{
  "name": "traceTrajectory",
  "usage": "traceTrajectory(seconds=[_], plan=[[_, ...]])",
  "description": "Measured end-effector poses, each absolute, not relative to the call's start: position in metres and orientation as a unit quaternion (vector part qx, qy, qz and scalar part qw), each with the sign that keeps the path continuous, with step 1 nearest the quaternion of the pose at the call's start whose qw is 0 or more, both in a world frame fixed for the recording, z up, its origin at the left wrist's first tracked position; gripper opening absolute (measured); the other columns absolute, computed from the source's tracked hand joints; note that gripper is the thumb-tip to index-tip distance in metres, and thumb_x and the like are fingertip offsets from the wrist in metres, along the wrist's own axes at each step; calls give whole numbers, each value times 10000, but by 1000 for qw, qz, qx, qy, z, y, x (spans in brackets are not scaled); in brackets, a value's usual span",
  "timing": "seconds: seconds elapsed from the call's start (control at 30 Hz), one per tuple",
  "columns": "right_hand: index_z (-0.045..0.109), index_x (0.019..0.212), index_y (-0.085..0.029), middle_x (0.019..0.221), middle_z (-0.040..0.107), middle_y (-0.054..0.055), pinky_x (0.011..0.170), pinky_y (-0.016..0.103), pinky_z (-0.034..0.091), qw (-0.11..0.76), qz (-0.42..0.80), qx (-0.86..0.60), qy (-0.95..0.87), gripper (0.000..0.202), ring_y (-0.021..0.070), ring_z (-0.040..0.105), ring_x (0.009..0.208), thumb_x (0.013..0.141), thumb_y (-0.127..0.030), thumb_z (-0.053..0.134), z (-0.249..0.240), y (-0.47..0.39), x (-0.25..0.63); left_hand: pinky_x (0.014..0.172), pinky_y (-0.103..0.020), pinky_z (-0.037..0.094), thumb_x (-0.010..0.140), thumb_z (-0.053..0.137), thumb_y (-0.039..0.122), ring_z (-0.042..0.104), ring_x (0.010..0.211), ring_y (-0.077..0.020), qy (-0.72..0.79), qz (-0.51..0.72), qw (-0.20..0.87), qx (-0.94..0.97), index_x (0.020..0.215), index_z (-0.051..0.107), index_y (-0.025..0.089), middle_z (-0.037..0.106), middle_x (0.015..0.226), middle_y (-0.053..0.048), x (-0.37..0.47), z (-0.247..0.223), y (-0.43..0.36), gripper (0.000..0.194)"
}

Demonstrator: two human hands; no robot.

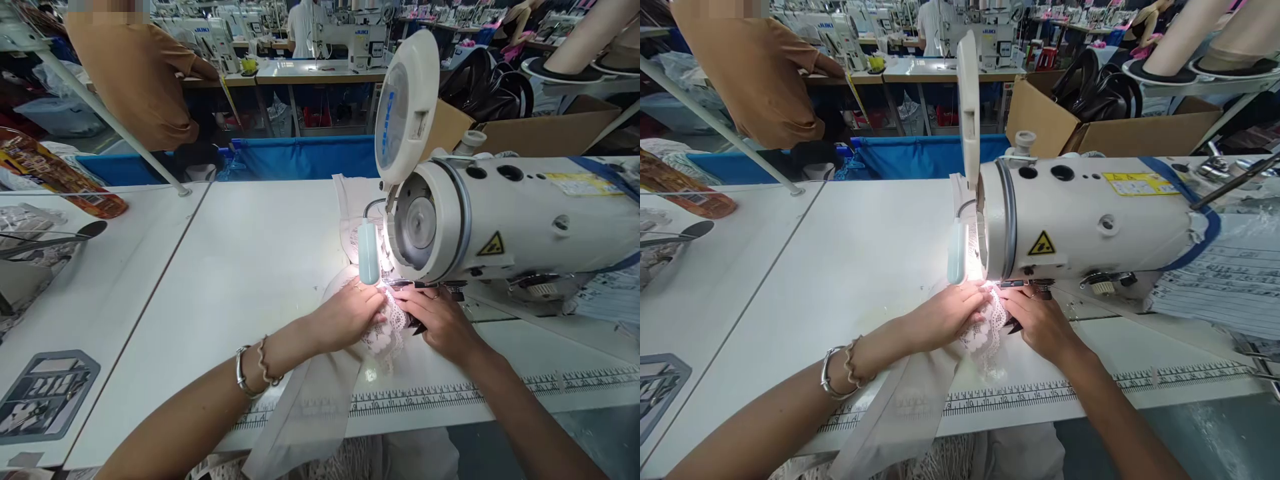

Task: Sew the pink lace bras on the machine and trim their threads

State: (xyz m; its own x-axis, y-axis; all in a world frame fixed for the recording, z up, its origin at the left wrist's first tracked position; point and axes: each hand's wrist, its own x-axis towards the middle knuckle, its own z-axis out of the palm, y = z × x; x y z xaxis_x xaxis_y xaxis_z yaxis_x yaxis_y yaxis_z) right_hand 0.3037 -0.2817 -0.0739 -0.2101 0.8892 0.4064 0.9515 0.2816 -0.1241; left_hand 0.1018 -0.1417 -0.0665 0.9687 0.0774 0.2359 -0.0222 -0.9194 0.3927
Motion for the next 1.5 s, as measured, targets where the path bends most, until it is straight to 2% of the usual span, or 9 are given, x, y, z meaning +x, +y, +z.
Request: traceTrajectory(seconds=[0.13,0.27,0.4,0.57,0.8,0.97,1.13,1.33,1.5], plan=[[738,1130,-222,1141,772,38,759,329,539,197,-101,-590,-776,543,227,662,1086,849,49,361,-73,-280,301,787,-333,478,1095,344,383,599,800,-174,6,125,188,974,1187,627,158,672,1035,-88,102,-64,-128,373],[724,1163,-214,1218,749,29,779,355,535,182,-102,-601,-771,571,227,674,1054,841,61,341,-76,-279,300,750,-314,462,1094,341,349,575,716,-148,21,123,167,978,1090,668,177,683,1007,-67,102,-68,-120,369],[707,1179,-182,1221,745,60,841,391,535,189,-106,-589,-778,574,238,681,1058,820,72,337,-77,-278,300,806,-351,451,1067,325,165,571,786,-175,5,136,107,985,969,639,153,680,954,-81,104,-67,-123,329],[732,1021,-220,1050,778,39,776,350,523,224,-108,-558,-792,452,221,673,1006,872,51,402,-73,-279,298,628,-308,393,959,337,-30,538,702,-150,-37,119,56,991,1013,614,133,651,885,-59,103,-60,-129,326],[717,1155,-208,1137,766,43,721,331,502,210,-114,-583,-776,579,214,662,1016,817,83,348,-74,-278,296,597,-310,393,1012,334,54,558,724,-163,-6,138,23,990,1076,599,101,654,1024,-126,103,-66,-130,277],[713,1065,-178,1066,778,57,724,337,488,229,-153,-559,-782,425,215,660,998,895,36,388,-72,-275,292,627,-295,408,1055,303,114,595,783,-170,-29,159,47,986,1139,579,120,652,981,-106,104,-68,-131,289],[700,1001,-190,1031,784,27,807,346,475,244,-155,-544,-788,446,199,661,974,857,86,381,-68,-274,290,588,-302,376,1063,314,146,515,655,-149,4,166,29,986,1028,590,118,642,922,-90,105,-67,-132,279],[709,1077,-166,1061,782,48,652,333,453,218,-167,-574,-771,492,198,672,955,863,76,338,-71,-276,291,604,-310,370,1024,326,50,539,700,-154,-28,172,16,985,885,608,127,648,886,-75,105,-67,-130,323],[716,1026,-195,1037,786,45,804,350,474,226,-168,-552,-785,429,201,666,976,900,57,392,-71,-275,291,649,-307,396,1031,321,70,580,774,-169,-29,164,38,985,957,633,136,669,929,-84,104,-70,-130,327]])
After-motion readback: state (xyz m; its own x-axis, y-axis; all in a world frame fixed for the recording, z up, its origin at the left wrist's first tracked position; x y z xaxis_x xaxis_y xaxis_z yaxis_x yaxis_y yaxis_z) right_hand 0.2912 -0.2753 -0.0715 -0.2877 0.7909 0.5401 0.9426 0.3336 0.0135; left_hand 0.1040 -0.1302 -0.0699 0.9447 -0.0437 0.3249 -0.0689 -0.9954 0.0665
